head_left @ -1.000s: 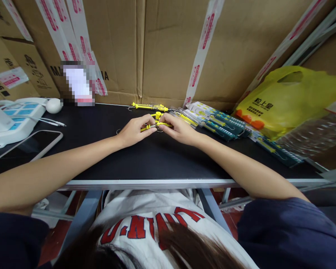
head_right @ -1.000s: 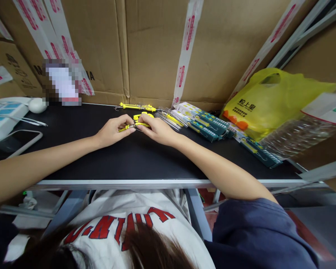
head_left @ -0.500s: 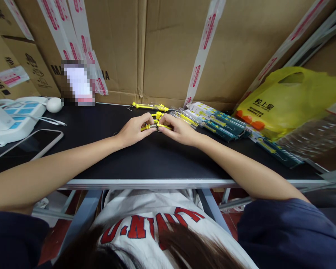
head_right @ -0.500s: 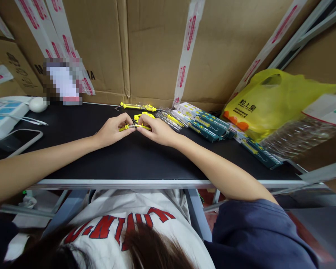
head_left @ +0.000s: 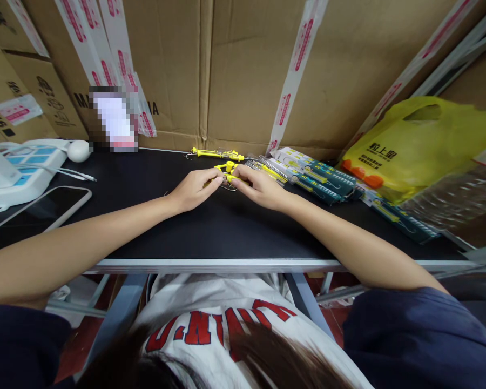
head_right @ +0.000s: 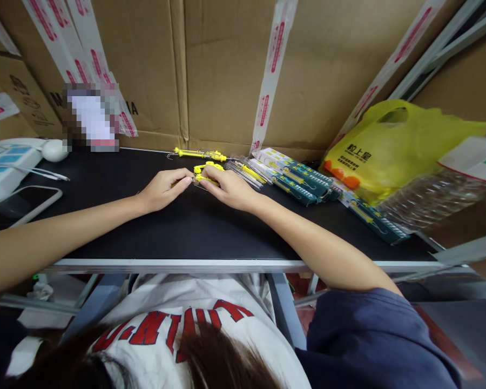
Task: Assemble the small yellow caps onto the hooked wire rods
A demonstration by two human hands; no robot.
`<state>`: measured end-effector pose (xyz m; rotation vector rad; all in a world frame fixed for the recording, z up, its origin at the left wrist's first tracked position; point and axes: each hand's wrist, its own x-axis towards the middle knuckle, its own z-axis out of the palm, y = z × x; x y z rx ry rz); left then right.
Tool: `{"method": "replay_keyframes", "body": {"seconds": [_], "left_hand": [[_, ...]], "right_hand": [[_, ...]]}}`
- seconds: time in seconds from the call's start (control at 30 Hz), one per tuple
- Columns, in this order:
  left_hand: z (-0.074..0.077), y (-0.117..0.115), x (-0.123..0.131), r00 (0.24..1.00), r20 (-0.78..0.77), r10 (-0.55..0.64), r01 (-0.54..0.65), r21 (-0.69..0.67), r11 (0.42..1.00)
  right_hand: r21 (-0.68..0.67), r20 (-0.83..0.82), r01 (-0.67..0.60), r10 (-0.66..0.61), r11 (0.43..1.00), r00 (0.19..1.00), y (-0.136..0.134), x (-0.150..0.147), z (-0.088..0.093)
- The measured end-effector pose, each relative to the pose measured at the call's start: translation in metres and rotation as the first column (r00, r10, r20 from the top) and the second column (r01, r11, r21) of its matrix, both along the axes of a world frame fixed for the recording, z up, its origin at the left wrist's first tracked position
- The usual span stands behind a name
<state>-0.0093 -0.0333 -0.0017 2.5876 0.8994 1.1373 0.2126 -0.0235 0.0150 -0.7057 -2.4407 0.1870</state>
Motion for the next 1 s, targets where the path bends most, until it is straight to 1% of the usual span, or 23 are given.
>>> {"method": "replay_keyframes", "body": {"seconds": [0.2,0.3,0.4,0.53,0.73,1.0], "left_hand": [[-0.0007,0.0002,0.0013,0.999,0.031,-0.029,0.029,-0.008,1.000],[-0.0024,0.0009,0.0014,0.997,0.076,-0.033,0.038,-0.062,0.997],[-0.0039,0.0018,0.0011,0.991,0.121,-0.058,0.074,-0.129,0.989],[-0.0050,0.0021,0.0012,0.987,0.135,-0.091,0.114,-0.176,0.978],[-0.0059,0.0019,0.0015,0.986,0.129,-0.101,0.119,-0.142,0.983],[-0.0044,0.0018,0.0016,0.994,0.090,-0.058,0.068,-0.109,0.992]], "right_hand": [[0.000,0.056,0.064,-0.064,0.998,0.996,-0.0025,0.0004,0.0020],[0.012,0.098,0.109,-0.109,0.994,0.989,-0.0037,0.0005,0.0029],[0.040,0.126,0.149,-0.153,0.988,0.980,-0.0035,0.0006,0.0027],[0.081,0.134,0.169,-0.179,0.982,0.975,-0.0028,0.0003,0.0007],[0.060,0.148,0.138,-0.145,0.989,0.978,-0.0042,-0.0022,-0.0021],[-0.077,0.067,0.006,0.000,0.997,0.998,-0.0022,-0.0034,-0.0031]]}}
